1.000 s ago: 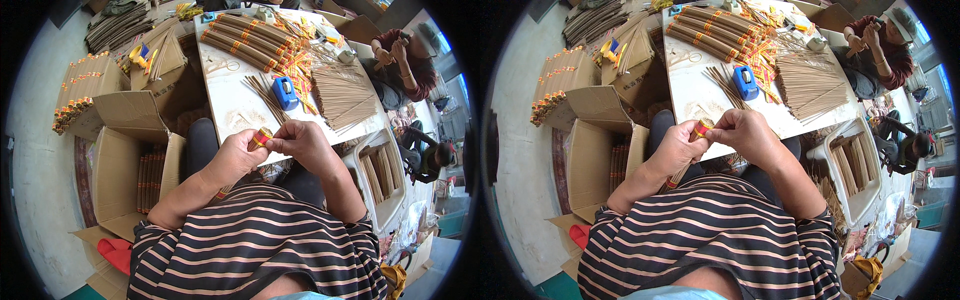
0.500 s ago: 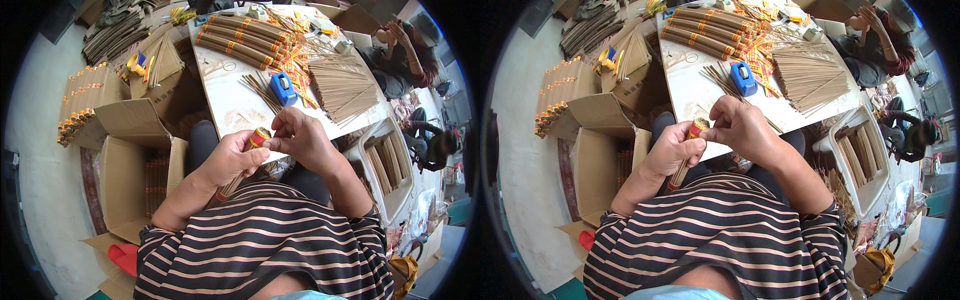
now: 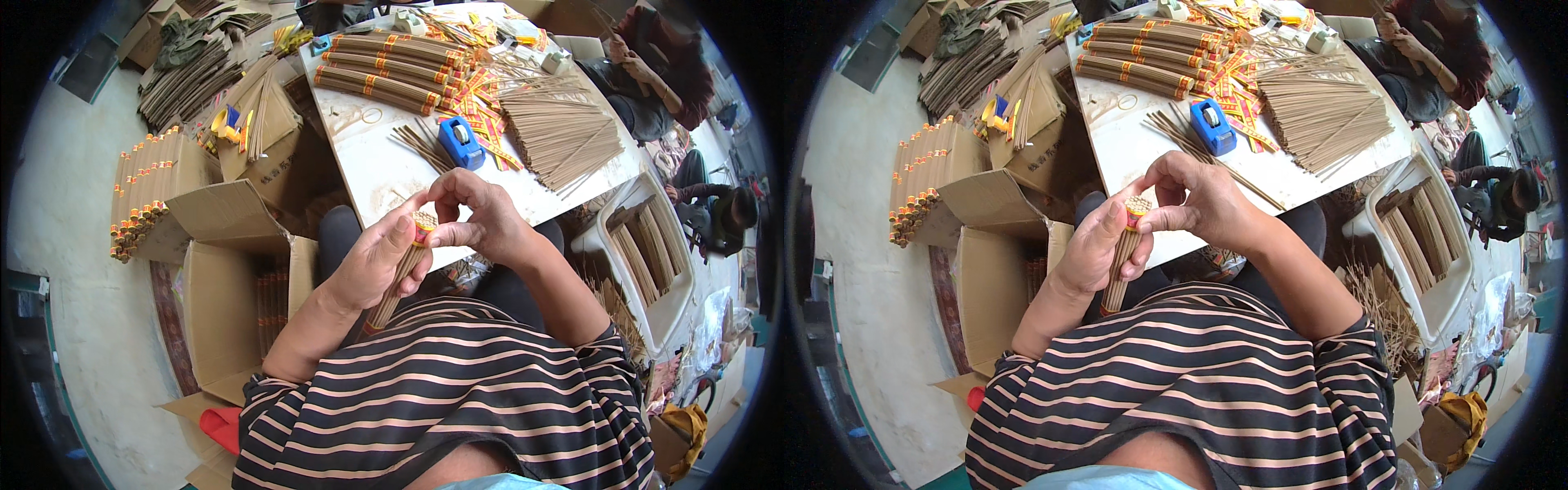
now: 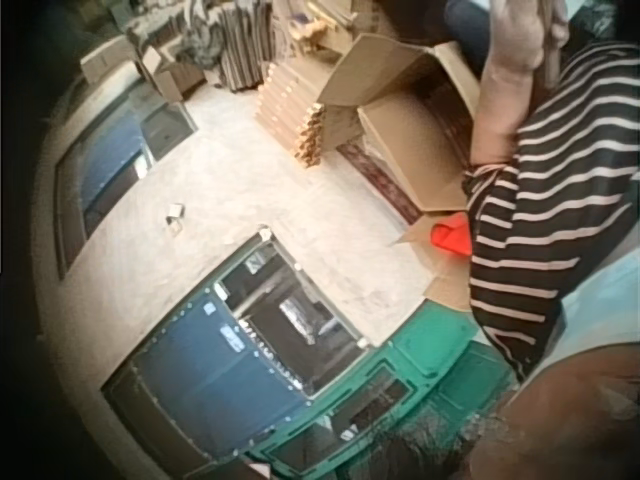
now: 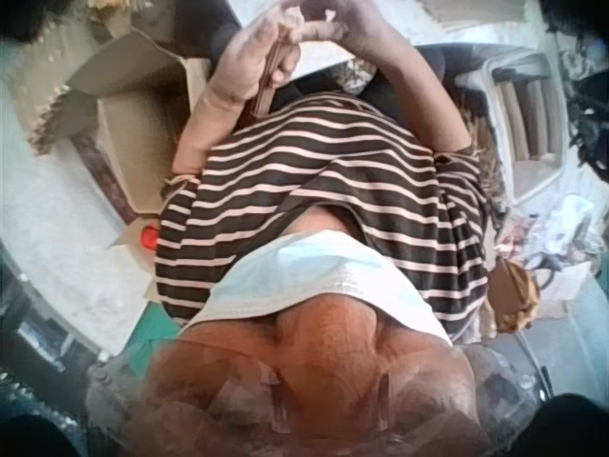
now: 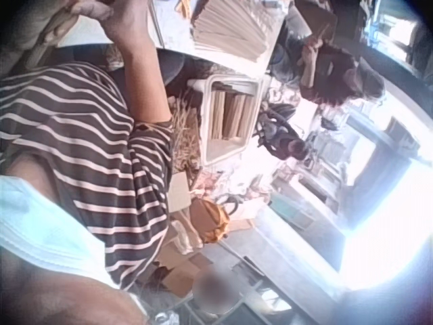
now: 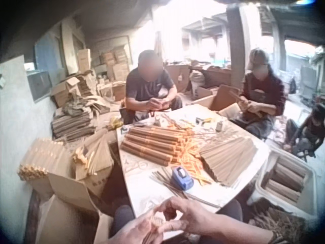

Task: The person gathers loose incense sticks, aligns them into bundles, and secures each bundle with a colored paper band. Completed bundles are placed into a cardboard box on the left. The person repeats this process throughout the clip.

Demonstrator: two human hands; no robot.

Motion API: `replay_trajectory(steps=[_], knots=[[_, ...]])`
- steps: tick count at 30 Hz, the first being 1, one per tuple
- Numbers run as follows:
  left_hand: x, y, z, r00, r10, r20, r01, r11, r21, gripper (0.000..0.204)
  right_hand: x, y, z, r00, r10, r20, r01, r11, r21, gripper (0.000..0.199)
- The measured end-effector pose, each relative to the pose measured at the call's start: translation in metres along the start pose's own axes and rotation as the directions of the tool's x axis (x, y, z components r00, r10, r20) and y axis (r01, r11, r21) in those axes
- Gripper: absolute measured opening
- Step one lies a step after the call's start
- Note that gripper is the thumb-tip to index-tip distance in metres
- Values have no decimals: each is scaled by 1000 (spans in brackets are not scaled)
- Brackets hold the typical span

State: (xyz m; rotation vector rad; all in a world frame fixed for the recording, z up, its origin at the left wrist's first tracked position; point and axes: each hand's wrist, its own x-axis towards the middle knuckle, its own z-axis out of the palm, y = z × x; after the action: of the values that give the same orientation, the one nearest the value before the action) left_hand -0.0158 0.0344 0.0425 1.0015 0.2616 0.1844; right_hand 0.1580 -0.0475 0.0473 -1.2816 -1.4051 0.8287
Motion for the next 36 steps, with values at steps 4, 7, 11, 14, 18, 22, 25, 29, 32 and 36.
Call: replay_trajectory(steps=[4, 7, 11, 14, 18, 22, 25, 29, 32, 36], knots=[[1, -2, 2, 998, 51, 39, -48, 995, -83, 67, 3, 15, 1, 988, -144, 49, 141, 988, 71, 31], [2, 1, 3, 995, 25, 100, -9, 987, -163, 69, 4, 20, 5, 963, -265, 44, 259, 959, 118, 26], [5, -1, -2, 985, 6, 173, 48, 951, -305, 68, 1, 21, 6, 964, -264, 29, 258, 958, 124, 25], [8, -1, -3, 975, -17, 219, 100, 922, -374, 67, -1, 19, 5, 974, -223, 31, 215, 964, 158, 23], [10, -2, -4, 959, -8, 284, 134, 895, -426, 67, -4, 20, 6, 986, -163, 39, 146, 948, 281, 20], [10, 4, 0, 950, 12, 313, 121, 907, -403, 69, -4, 26, 13, 993, -119, 17, 99, 893, 439, 16], [9, 16, 6, 978, 19, 209, 48, 949, -311, 71, 2, 23, 18, 997, -78, -12, 71, 819, 569, 14], [16, 57, 18, 914, 403, 38, -405, 907, 119, 76, 7, 15, 12, 957, 83, -279, 80, 846, 527, 13], [16, 95, 15, 644, 765, 0, -739, 623, 257, 51, -14, -7, -5, 994, 91, 55, -106, 896, 432, 20], [15, 103, 15, 398, 899, -181, -915, 403, -9, 29, -24, -25, 19, 936, 185, 301, -263, 933, 245, 52]])
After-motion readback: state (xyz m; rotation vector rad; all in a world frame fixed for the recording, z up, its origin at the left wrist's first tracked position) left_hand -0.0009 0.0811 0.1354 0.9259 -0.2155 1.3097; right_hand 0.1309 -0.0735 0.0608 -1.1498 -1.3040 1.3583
